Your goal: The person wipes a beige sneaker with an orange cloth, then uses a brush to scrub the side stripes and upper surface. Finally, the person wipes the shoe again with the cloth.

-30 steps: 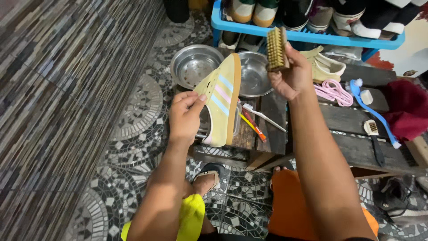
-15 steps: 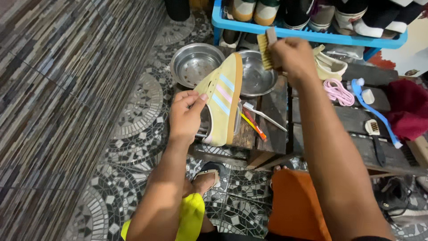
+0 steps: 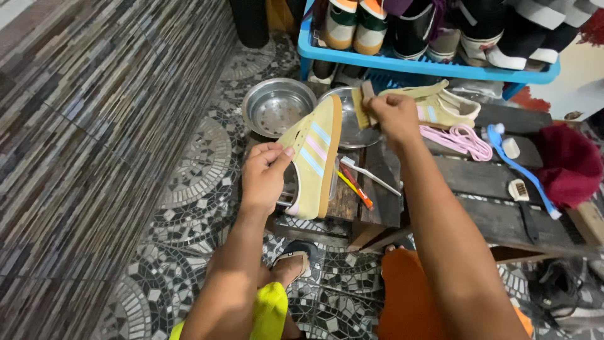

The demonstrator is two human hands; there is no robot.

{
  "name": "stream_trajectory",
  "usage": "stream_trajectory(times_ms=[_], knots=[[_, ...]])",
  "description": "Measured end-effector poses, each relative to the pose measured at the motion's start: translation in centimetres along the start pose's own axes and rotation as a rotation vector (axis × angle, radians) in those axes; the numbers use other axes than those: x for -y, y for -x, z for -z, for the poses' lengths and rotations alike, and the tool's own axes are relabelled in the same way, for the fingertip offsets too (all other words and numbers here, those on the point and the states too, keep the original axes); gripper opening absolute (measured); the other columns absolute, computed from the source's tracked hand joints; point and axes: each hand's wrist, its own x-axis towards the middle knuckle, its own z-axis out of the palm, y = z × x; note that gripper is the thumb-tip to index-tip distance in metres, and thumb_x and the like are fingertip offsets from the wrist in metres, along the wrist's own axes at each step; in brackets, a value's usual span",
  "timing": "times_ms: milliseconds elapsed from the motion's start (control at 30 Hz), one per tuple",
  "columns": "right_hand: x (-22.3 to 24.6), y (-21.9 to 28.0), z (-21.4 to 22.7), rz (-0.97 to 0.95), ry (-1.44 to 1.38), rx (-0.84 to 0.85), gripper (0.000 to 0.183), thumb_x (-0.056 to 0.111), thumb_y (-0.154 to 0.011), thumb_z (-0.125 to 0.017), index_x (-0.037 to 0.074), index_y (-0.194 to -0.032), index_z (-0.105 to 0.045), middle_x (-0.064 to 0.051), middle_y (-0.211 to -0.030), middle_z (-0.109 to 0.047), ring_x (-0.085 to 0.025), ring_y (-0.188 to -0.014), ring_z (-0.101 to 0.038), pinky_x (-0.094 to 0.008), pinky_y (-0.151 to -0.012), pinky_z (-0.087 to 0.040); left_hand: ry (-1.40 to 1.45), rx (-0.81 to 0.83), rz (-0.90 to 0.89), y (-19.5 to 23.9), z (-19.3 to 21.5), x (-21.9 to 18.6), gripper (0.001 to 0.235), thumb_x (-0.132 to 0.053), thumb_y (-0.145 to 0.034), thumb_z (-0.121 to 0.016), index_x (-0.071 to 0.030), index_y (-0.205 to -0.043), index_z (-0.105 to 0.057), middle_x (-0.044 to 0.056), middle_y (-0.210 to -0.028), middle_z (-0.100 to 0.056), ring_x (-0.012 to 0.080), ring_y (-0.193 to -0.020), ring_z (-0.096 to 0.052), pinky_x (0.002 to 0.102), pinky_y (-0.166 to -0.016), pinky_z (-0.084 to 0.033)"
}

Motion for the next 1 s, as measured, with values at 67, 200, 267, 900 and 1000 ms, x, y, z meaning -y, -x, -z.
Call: stream_trajectory(times_ms=[67, 200, 267, 900, 1000], knots=[[2.1, 0.2, -0.1, -0.021, -0.261, 0.001, 0.021, 0.027, -0.085, -0.082, 0.009, -0.081, -0.071, -0.008, -0.069, -0.059, -0.02, -0.062, -0.061, -0.034, -0.051, -0.052, -0.003, 0.003, -0.015, -0.1, 0.3, 0.2, 0.028, -0.034, -0.089, -0.084, -0.006, -0.089, -0.083, 0.007, -0.112, -0.072, 0.0239, -0.11, -0.069, 0.035, -0.1, -0.051], [7.2, 2.4, 1.8, -0.08, -1.061, 0.447, 0.059, 0.035, -0.079, -0.079, 0.008, -0.128, -0.061, -0.001, -0.087, -0.061, -0.01, -0.051, -0.048, -0.02, -0.04, -0.039, -0.01, 0.097, 0.151, 0.3, 0.9, -3.3, 0.034, -0.032, -0.095, -0.074, -0.001, -0.103, -0.084, 0.001, -0.123, -0.064, 0.0108, -0.115, -0.064, 0.024, -0.102, -0.049], [3.7, 1.3, 0.6, -0.051, -0.71, 0.28, 0.023, 0.019, -0.079, -0.07, 0.012, -0.099, -0.06, -0.002, -0.075, -0.061, -0.012, -0.051, -0.051, -0.024, -0.043, -0.037, 0.001, 0.105, 0.166, 0.3, 1.1, -3.6, 0.035, -0.032, -0.095, -0.073, 0.0, -0.105, -0.083, 0.001, -0.124, -0.063, 0.0113, -0.116, -0.063, 0.025, -0.102, -0.049], [11.6, 8.7, 4.6, 0.107, -0.636, 0.481, 0.053, 0.029, -0.095, -0.074, 0.012, -0.141, -0.057, -0.005, -0.129, -0.058, -0.023, -0.119, -0.053, -0.039, -0.107, -0.047, -0.069, 0.143, 0.062, 0.4, 0.0, -2.2, 0.031, -0.032, -0.092, -0.078, -0.004, -0.102, -0.084, -0.001, -0.115, -0.065, 0.0097, -0.099, -0.066, 0.025, -0.089, -0.051], [9.6, 10.0, 5.8, 0.216, -0.654, 0.573, 0.061, 0.012, -0.104, -0.068, 0.025, -0.16, -0.048, -0.012, -0.156, -0.052, -0.028, -0.138, -0.05, -0.043, -0.109, -0.048, -0.144, 0.186, -0.071, 1.4, 0.4, -3.7, 0.029, -0.034, -0.095, -0.076, -0.006, -0.09, -0.081, -0.001, -0.111, -0.065, 0.0108, -0.096, -0.067, 0.028, -0.085, -0.05]])
